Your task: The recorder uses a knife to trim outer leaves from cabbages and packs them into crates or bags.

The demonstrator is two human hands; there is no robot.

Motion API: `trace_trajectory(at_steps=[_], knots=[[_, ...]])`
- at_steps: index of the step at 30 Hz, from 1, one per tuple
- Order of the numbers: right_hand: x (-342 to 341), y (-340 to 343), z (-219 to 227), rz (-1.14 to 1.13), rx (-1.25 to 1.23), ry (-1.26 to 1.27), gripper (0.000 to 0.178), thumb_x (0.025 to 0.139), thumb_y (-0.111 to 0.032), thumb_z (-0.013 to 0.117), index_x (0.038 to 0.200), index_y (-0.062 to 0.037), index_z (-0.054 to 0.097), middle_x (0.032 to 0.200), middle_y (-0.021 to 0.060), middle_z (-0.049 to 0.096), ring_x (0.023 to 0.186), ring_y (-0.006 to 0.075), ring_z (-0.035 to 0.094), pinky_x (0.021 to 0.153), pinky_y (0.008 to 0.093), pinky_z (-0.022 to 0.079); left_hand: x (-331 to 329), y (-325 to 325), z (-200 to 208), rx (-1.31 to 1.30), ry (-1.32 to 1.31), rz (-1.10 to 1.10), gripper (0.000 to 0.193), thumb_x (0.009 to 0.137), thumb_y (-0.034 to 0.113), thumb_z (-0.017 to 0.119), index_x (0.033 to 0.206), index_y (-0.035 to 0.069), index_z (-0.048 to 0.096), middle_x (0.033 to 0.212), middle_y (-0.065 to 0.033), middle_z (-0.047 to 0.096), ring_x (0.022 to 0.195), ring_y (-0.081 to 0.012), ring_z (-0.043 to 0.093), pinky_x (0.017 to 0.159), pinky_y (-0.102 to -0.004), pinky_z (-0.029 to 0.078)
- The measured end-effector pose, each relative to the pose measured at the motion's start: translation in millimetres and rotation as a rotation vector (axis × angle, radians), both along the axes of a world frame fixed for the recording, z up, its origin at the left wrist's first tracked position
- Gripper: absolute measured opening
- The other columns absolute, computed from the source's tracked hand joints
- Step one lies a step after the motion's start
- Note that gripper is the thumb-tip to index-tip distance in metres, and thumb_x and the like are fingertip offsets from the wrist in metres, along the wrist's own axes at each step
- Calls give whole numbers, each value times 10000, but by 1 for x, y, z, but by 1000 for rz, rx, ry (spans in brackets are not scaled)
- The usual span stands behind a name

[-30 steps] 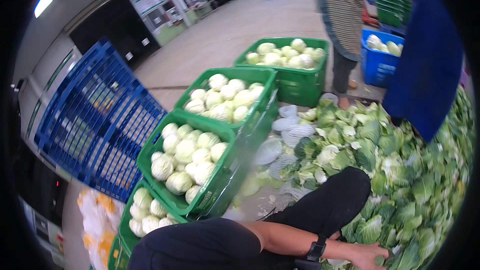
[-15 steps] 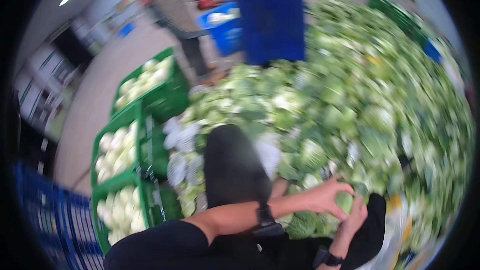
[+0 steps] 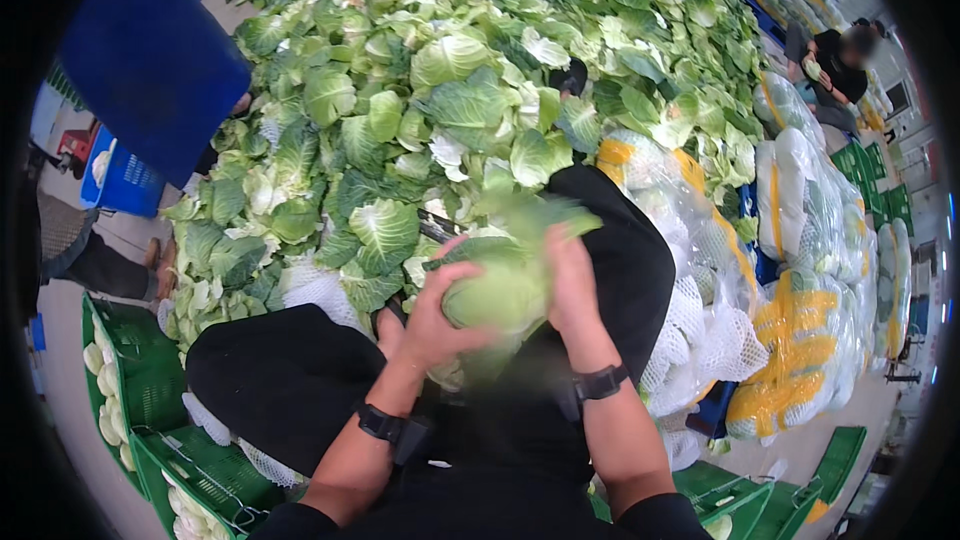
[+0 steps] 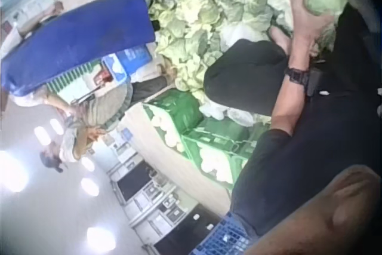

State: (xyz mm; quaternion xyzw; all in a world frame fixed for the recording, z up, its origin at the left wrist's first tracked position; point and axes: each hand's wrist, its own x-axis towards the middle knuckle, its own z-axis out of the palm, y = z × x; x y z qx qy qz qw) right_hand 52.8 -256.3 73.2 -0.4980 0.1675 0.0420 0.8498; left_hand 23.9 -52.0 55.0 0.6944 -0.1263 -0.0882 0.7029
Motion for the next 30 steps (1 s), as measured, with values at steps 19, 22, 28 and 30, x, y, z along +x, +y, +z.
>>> trace_trajectory(at_steps=[19,22,28,30], knots=[[39,58,-69,-183,126,70,356,993,-245,668,1214,26,604,1108,111,691,973,210,692,855,367,566,20,29,-38,-677,230,324,842,793,446,685,1444,-14,413,1356,-173,569,1253,-302,577,1064,-438,478],[41,53,-51,-56,85,110,408,982,-283,685,1239,20,592,1113,116,692,990,218,695,872,378,568,23,32,-41,-893,446,350,843,804,466,671,1444,-25,427,1390,-186,560,1269,-312,572,1072,-454,470],[31,65,3,369,-59,86,517,884,-241,794,1252,72,612,1185,132,687,986,167,662,829,304,535,35,39,-39,-893,328,231,768,829,328,695,1456,-21,420,1324,-172,592,1211,-280,596,1059,-422,473],[28,68,0,322,-172,88,475,885,-229,792,1228,60,633,1148,109,700,959,163,661,824,306,530,37,30,-22,-758,266,401,722,852,272,708,1439,-40,427,1294,-170,608,1172,-287,619,1043,-423,484]])
